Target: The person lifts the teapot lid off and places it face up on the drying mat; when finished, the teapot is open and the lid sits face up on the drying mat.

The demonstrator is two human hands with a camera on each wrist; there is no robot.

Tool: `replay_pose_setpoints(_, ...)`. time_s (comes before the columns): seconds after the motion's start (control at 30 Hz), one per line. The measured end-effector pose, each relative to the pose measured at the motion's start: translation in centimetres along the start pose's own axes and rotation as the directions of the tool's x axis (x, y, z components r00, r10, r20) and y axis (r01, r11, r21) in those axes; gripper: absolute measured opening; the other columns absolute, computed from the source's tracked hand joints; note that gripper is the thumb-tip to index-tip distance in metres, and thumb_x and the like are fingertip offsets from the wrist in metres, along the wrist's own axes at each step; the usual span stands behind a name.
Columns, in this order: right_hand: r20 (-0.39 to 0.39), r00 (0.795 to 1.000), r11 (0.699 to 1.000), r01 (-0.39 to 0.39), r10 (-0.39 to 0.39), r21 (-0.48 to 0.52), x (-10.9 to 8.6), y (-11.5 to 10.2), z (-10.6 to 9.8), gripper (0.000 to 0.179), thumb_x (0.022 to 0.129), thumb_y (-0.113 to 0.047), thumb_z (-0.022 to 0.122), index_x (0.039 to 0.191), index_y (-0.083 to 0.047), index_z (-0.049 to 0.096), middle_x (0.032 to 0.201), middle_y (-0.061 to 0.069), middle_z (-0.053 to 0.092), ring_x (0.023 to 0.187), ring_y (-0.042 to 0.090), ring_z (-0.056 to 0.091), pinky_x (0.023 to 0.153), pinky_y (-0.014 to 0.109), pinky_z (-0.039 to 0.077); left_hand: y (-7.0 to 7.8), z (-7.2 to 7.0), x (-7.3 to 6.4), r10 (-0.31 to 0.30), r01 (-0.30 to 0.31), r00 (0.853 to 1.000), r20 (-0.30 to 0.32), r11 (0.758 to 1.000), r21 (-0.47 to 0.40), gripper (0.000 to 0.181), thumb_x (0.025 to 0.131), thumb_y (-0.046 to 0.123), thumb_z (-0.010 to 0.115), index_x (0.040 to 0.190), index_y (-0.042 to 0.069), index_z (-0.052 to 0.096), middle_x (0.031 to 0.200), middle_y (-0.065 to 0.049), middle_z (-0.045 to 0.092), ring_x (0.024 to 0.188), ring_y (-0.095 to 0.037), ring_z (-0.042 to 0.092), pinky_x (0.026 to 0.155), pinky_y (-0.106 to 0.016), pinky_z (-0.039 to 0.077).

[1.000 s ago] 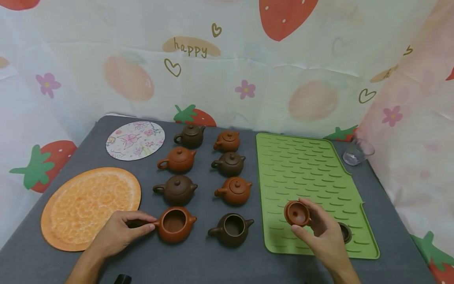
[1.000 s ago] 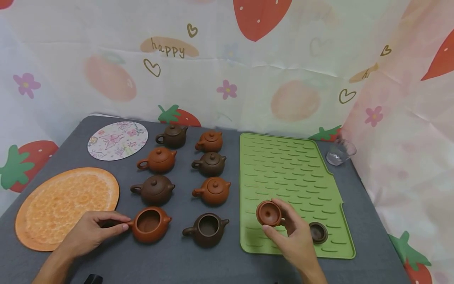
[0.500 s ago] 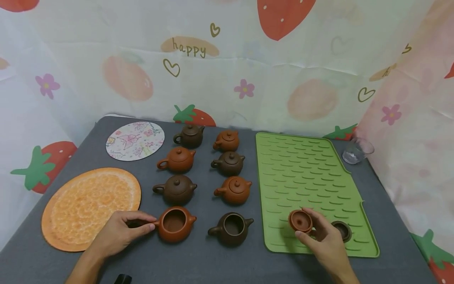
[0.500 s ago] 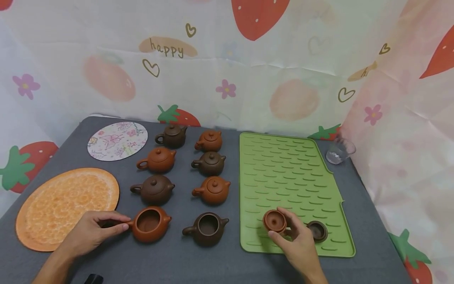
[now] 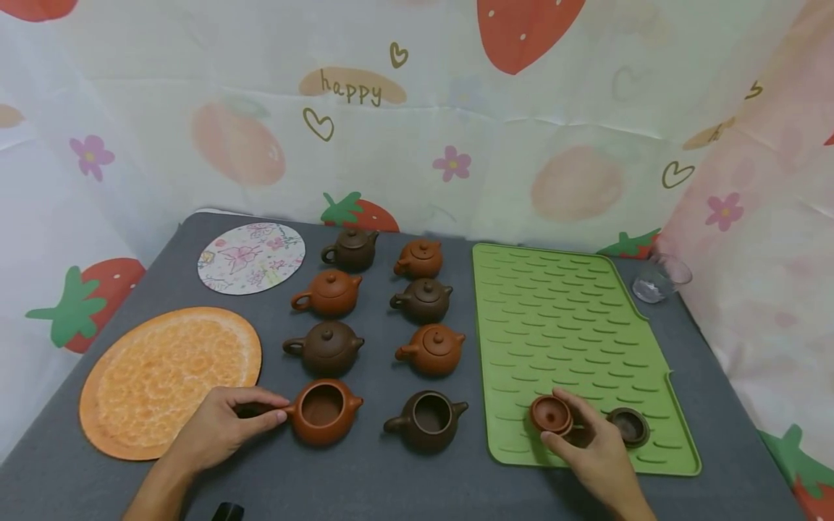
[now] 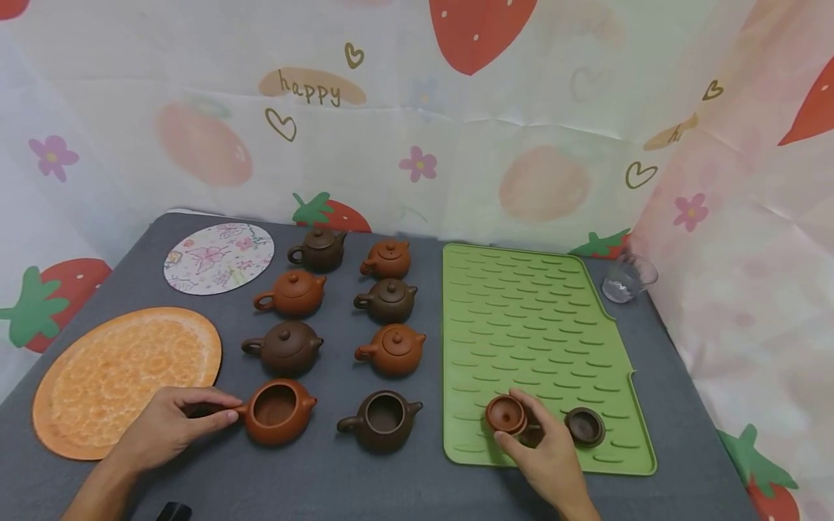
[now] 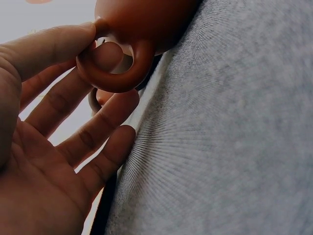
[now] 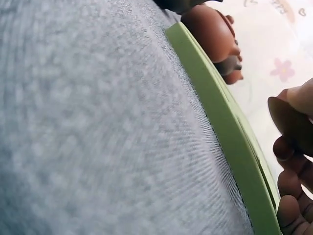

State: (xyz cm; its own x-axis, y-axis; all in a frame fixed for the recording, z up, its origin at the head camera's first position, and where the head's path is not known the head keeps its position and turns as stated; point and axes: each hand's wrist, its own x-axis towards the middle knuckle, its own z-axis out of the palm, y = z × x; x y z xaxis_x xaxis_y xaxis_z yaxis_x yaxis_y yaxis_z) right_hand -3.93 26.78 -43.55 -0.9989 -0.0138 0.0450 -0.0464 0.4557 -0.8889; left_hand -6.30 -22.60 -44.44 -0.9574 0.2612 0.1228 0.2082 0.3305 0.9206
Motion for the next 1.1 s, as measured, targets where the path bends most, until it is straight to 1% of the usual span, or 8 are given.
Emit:
replay_pose_setpoints(0.23, 0.038, 0.997, 0.997, -0.073, 0.074, -0.031, 0.2, 0.3, 0.0, 0.062, 0.083, -0.01, 0.077, 0.138, -0.005, 0.05, 0.114, 0.014, 0.061, 0.079, 0.016, 0.062, 0.063, 0.031, 0.051, 0.1, 0.0, 0.1, -0.008, 0.008, 1.0, 0.001, 1.0, 0.007, 0.014, 0.087, 0.011, 0.073, 0.1, 0.01, 0.076, 0.093, -0.001, 0.071, 0.084, -0.015, 0.066, 0.07, -0.029, 0.053)
replay_pose_setpoints(0.37, 0.055, 0.992, 0.992, -0.113, 0.116, -0.05, 0.4, 0.3, 0.1, 0.062, 0.083, -0.013, 0.078, 0.138, -0.007, 0.05, 0.11, 0.011, 0.062, 0.077, 0.016, 0.061, 0.062, 0.031, 0.05, 0.1, 0.0, 0.0, -0.007, 0.007, 1.0, -0.001, 1.0, 0.017, 0.014, 0.087, 0.01, 0.073, 0.1, 0.01, 0.076, 0.093, 0.0, 0.071, 0.085, -0.014, 0.066, 0.071, -0.029, 0.053)
replay_pose_setpoints(0.47, 0.053, 0.993, 0.992, -0.106, 0.11, -0.075, 0.4, 0.4, 0.1, 0.063, 0.082, -0.015, 0.079, 0.138, -0.007, 0.051, 0.111, 0.011, 0.063, 0.078, 0.015, 0.061, 0.062, 0.031, 0.05, 0.1, 0.1, 0.0, -0.01, 0.01, 1.0, 0.0, 1.0, 0.019, 0.014, 0.087, 0.01, 0.074, 0.1, 0.01, 0.076, 0.093, 0.0, 0.071, 0.085, -0.015, 0.066, 0.071, -0.029, 0.053)
replay_pose_setpoints(0.67, 0.052, 0.996, 0.986, -0.065, 0.073, -0.154, 0.3, 0.3, 0.1, 0.064, 0.081, -0.023, 0.08, 0.138, -0.008, 0.052, 0.127, 0.012, 0.058, 0.094, 0.02, 0.062, 0.069, 0.031, 0.051, 0.2, 0.2, 0.0, -0.014, 0.015, 1.0, -0.008, 1.0, 0.025, 0.014, 0.087, 0.01, 0.074, 0.1, 0.01, 0.076, 0.092, 0.0, 0.071, 0.084, -0.015, 0.066, 0.071, -0.029, 0.053)
replay_pose_setpoints(0.8, 0.058, 0.997, 0.984, -0.047, 0.058, -0.171, 0.2, 0.1, 0.0, 0.066, 0.081, -0.025, 0.08, 0.138, -0.008, 0.052, 0.131, 0.012, 0.056, 0.099, 0.022, 0.06, 0.071, 0.031, 0.05, 0.4, 0.2, 0.0, -0.015, 0.015, 1.0, -0.008, 1.0, 0.026, 0.014, 0.087, 0.01, 0.074, 0.1, 0.01, 0.076, 0.092, -0.001, 0.071, 0.085, -0.015, 0.066, 0.071, -0.029, 0.053)
replay_pose_setpoints(0.9, 0.063, 0.996, 0.986, -0.056, 0.067, -0.155, 0.1, 0.0, 0.0, 0.066, 0.081, -0.022, 0.08, 0.139, -0.009, 0.051, 0.123, 0.011, 0.059, 0.086, 0.019, 0.06, 0.064, 0.03, 0.049, 0.6, 0.2, 0.0, -0.03, 0.03, 1.0, -0.008, 0.999, 0.038, 0.015, 0.086, 0.011, 0.074, 0.102, 0.009, 0.076, 0.094, 0.0, 0.071, 0.086, -0.013, 0.066, 0.072, -0.028, 0.053)
replay_pose_setpoints(1.0, 0.069, 0.995, 0.986, -0.06, 0.072, -0.157, 0.2, -0.1, -0.2, 0.066, 0.081, -0.02, 0.08, 0.139, -0.009, 0.051, 0.115, 0.009, 0.058, 0.073, 0.017, 0.053, 0.058, 0.029, 0.044, 0.9, 0.2, 0.0, -0.041, 0.041, 0.999, -0.01, 0.998, 0.042, 0.018, 0.086, 0.011, 0.074, 0.104, 0.007, 0.075, 0.096, -0.001, 0.071, 0.086, -0.013, 0.066, 0.071, -0.028, 0.053)
replay_pose_setpoints(1.1, 0.082, 0.995, 0.984, -0.049, 0.063, -0.17, 0.2, -0.3, -0.5, 0.067, 0.081, -0.021, 0.08, 0.139, -0.009, 0.05, 0.111, 0.008, 0.056, 0.071, 0.017, 0.049, 0.058, 0.03, 0.042, 1.3, 0.1, 0.2, -0.032, 0.033, 0.999, -0.008, 0.999, 0.033, 0.021, 0.086, 0.009, 0.074, 0.107, 0.003, 0.073, 0.098, -0.004, 0.071, 0.085, -0.014, 0.067, 0.069, -0.028, 0.054)
